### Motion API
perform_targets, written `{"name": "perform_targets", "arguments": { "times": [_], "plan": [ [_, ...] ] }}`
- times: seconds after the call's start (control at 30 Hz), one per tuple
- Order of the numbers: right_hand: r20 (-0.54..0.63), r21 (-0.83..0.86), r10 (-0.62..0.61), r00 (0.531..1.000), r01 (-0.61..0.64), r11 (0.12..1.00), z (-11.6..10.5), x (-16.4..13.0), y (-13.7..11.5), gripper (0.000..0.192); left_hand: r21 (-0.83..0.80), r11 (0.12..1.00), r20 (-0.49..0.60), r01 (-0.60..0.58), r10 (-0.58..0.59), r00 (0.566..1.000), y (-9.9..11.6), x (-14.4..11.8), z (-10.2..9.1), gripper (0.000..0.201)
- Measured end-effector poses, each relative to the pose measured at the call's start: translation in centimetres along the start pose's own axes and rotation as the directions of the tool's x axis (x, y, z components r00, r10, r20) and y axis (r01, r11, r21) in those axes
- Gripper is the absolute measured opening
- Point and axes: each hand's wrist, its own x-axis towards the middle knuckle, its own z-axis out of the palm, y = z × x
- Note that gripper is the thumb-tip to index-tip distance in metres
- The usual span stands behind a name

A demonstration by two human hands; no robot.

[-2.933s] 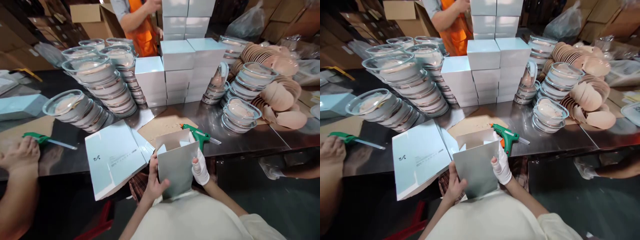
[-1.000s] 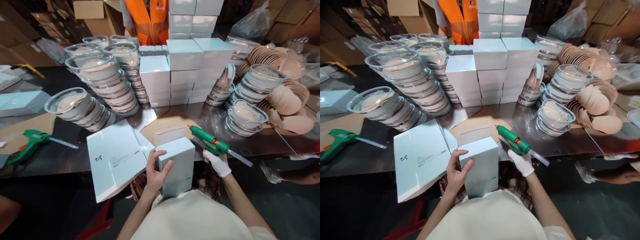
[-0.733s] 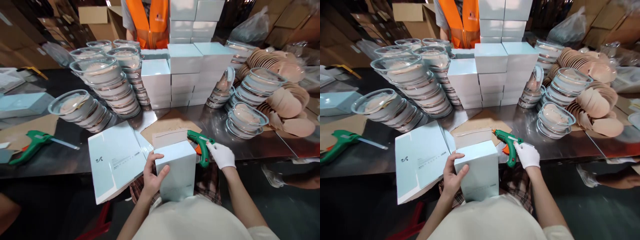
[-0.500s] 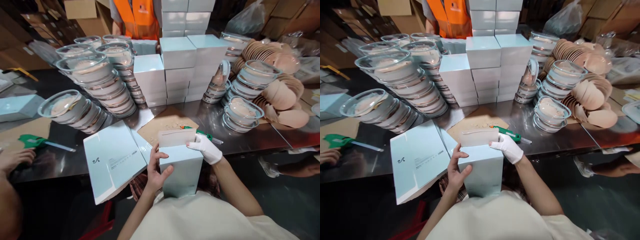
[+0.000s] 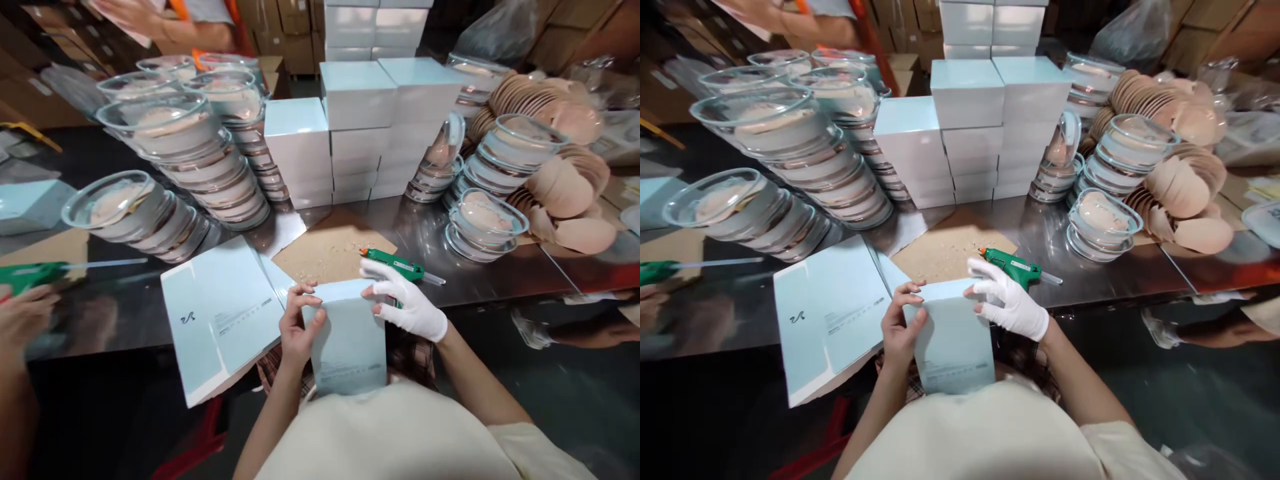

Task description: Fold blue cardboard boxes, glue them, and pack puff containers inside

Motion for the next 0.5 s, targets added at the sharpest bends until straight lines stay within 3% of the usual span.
{"name": "perform_targets", "arguments": {
  "times": [0.07, 0.13, 0.17, 0.2, 0.27, 0.3, 0.33, 0.37, 0.43, 0.5],
  "plan": [
    [-0.223, 0.008, 0.118, 0.968, -0.119, 0.993, 0.5, -2.0, 0.5, 0.073, -0.016, 0.998, -0.263, -0.054, 0.048, 0.964, 0.3, 0.7, 0.0, 0.021],
    [-0.357, 0.082, 0.229, 0.906, -0.214, 0.973, 1.2, -4.2, 0.7, 0.087, -0.074, 0.991, -0.511, -0.114, 0.061, 0.858, 0.2, 1.1, 0.1, 0.025],
    [-0.366, 0.107, 0.268, 0.891, -0.245, 0.963, 1.6, -5.1, 0.6, 0.087, -0.114, 0.987, -0.563, -0.117, 0.032, 0.825, 0.0, 1.0, 0.4, 0.027],
    [-0.368, 0.115, 0.297, 0.881, -0.274, 0.955, 1.9, -5.7, 0.3, 0.084, -0.151, 0.985, -0.561, -0.085, -0.015, 0.828, -0.2, 0.9, 0.7, 0.028],
    [-0.427, 0.079, 0.317, 0.847, -0.314, 0.946, 2.2, -5.9, -0.6, 0.073, -0.139, 0.989, -0.442, 0.053, -0.110, 0.890, -0.7, 0.3, 1.5, 0.029],
    [-0.456, 0.035, 0.298, 0.839, -0.318, 0.947, 1.9, -5.4, -1.1, 0.063, -0.066, 0.993, -0.374, 0.096, -0.114, 0.920, -0.7, 0.0, 1.9, 0.030],
    [-0.445, -0.029, 0.255, 0.858, -0.299, 0.954, 1.4, -4.7, -1.7, 0.052, 0.048, 0.996, -0.315, 0.076, -0.057, 0.948, -0.6, -0.1, 2.2, 0.036],
    [-0.380, -0.106, 0.192, 0.905, -0.249, 0.963, 0.6, -3.8, -2.3, 0.042, 0.187, 0.982, -0.243, 0.002, 0.045, 0.969, -0.2, 0.0, 2.4, 0.046],
    [-0.086, -0.235, 0.040, 0.996, -0.060, 0.970, -1.6, -1.8, -3.3, 0.029, 0.433, 0.870, -0.004, -0.236, 0.263, 0.965, 0.8, 0.8, 2.5, 0.076],
    [0.205, -0.246, -0.064, 0.977, 0.115, 0.962, -4.7, -0.1, -3.7, 0.025, 0.534, 0.728, 0.311, -0.431, 0.304, 0.900, 1.9, 2.1, 2.0, 0.093]
  ]
}}
